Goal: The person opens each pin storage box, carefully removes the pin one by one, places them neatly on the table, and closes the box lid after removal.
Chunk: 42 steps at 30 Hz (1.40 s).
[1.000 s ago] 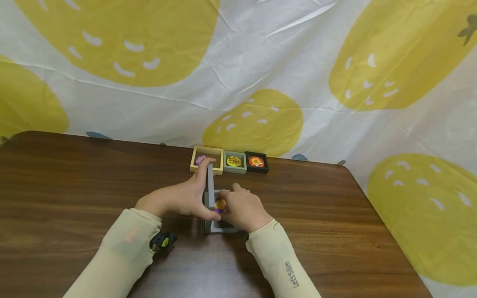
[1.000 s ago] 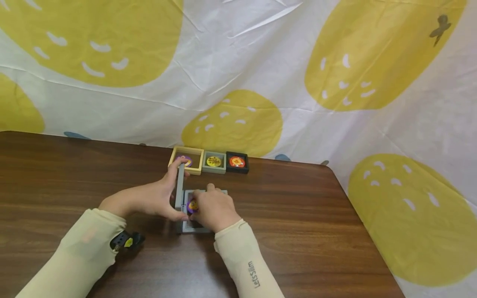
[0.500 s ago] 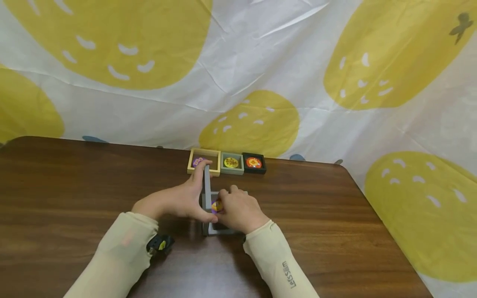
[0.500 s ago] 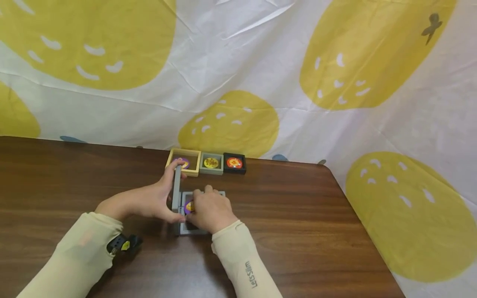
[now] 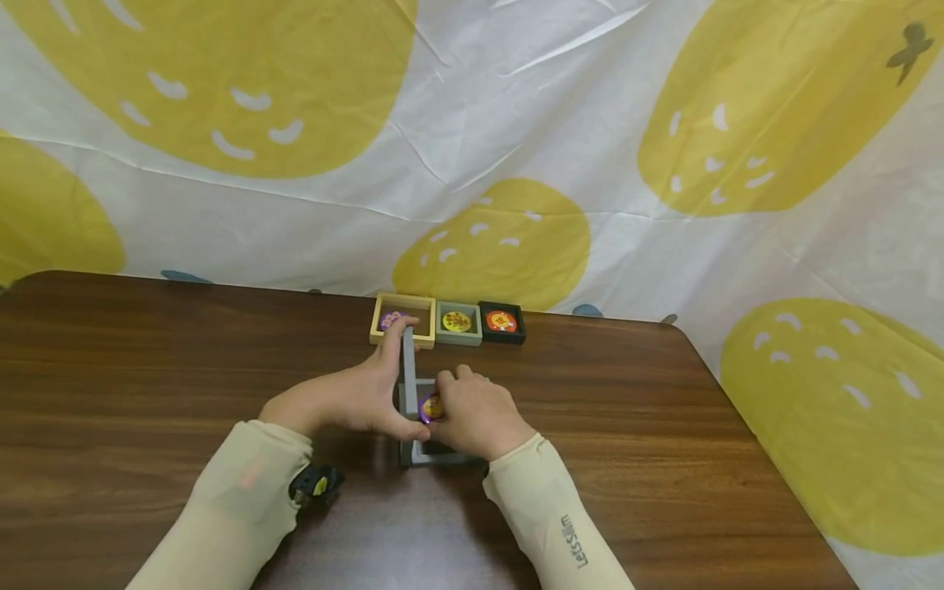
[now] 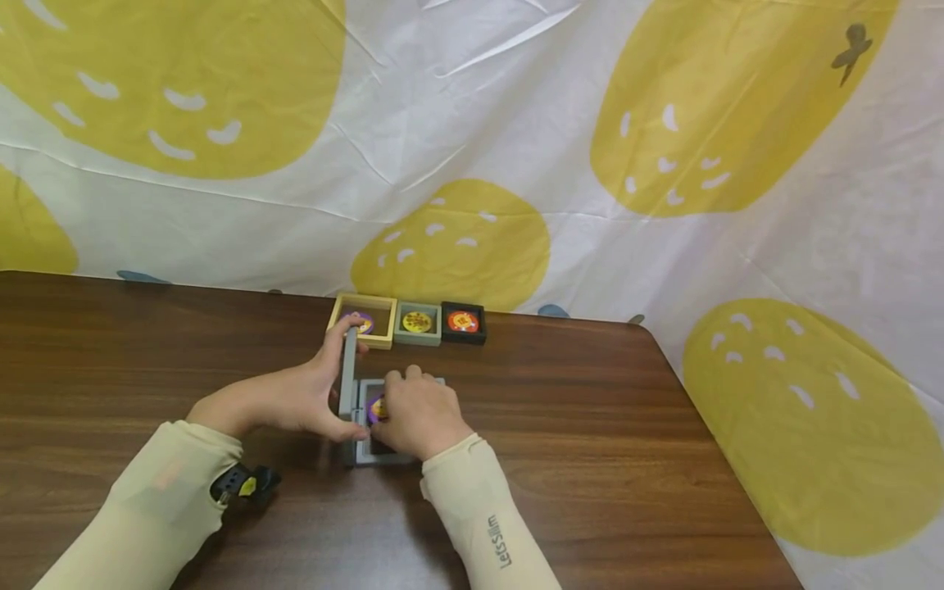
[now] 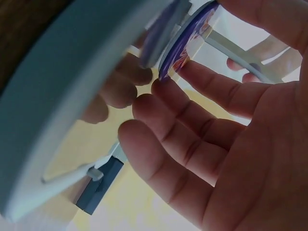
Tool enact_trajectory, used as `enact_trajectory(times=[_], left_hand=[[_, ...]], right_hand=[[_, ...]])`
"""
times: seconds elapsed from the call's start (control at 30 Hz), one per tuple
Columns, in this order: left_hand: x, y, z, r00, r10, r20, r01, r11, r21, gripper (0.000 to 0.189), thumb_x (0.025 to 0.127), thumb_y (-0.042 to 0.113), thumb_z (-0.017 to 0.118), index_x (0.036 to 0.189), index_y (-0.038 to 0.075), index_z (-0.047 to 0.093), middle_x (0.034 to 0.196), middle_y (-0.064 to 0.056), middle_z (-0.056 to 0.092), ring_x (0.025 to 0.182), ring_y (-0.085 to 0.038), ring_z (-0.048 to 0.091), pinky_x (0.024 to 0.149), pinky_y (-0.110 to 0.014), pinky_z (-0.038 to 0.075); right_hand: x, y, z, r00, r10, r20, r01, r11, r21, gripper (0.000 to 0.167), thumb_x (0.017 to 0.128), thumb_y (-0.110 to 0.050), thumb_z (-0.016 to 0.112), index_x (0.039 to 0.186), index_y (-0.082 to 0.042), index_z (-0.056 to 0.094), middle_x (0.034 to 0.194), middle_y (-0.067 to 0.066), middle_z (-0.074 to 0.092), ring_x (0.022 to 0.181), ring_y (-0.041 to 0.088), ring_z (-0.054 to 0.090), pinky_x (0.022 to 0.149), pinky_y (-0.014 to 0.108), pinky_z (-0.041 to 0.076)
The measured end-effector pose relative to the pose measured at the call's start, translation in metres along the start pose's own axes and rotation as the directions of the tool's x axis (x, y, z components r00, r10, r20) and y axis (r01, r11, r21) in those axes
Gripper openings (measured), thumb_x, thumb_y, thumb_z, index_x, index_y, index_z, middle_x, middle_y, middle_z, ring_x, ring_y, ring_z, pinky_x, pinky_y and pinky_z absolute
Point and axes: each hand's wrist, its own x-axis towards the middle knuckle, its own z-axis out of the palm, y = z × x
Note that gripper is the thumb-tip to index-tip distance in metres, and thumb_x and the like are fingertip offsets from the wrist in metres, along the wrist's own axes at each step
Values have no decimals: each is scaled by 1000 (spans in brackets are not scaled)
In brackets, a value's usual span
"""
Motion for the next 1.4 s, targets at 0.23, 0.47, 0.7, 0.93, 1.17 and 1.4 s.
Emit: enact_trajectory(times=[0.23, 0.47, 0.7, 0.93, 1.17, 1.4], left_hand=[[0, 0, -1, 1000, -12, 21, 12, 1000, 4, 121, 64, 28, 83, 142, 9, -7, 139, -35, 21, 133, -49, 26, 108, -61, 26], [1, 0, 0, 1000, -23, 15, 23, 1000, 18, 121, 65, 26, 83, 143, 8, -7, 141, -35, 17, 137, -47, 21, 109, -61, 25], [1, 2, 0, 999, -44, 23, 44, 999, 15, 119, 66, 24, 82, 143, 9, -8, 145, -34, 5, 140, -48, 13, 110, -62, 23], [0, 1, -2, 999, -45, 31, 44, 999, 12, 118, 67, 23, 81, 142, 9, -8, 144, -34, 8, 139, -48, 15, 109, -63, 23], [0, -2, 0, 1000, -14, 12, 14, 1000, 6, 116, 66, 20, 82, 142, 7, -6, 140, -34, 17, 136, -48, 20, 108, -62, 25], [1, 0, -1, 1000, -17, 18, 17, 1000, 1, 116, 67, 20, 82, 141, 8, -6, 140, -34, 18, 136, -48, 20, 108, -62, 25]], right_hand=[[-2, 5, -4, 1000, -1, -23, 1, 1000, 0, 40, 75, -38, 74, 104, -14, 60, 90, 3, 55, 76, 17, 56, 57, 34, 45], [-3, 19, -10, 999, 36, -2, -36, 999, 34, 41, 75, -31, 75, 109, -12, 59, 96, 5, 57, 80, 19, 58, 62, 38, 48], [-10, 46, -13, 993, 118, -1, -118, 992, 52, 41, 75, -27, 76, 109, -11, 59, 97, 6, 57, 80, 19, 56, 64, 37, 48], [-18, 70, -12, 985, 170, -12, -169, 983, 73, 42, 75, -26, 75, 111, -12, 60, 101, 8, 58, 81, 20, 58, 67, 38, 50], [-24, 98, -19, 977, 213, -12, -210, 970, 125, 46, 74, -26, 76, 115, -11, 60, 105, 10, 58, 87, 22, 60, 74, 41, 51], [-36, 130, -21, 967, 255, -5, -252, 957, 141, 47, 75, -25, 75, 116, -7, 60, 106, 13, 58, 91, 24, 59, 78, 44, 50]])
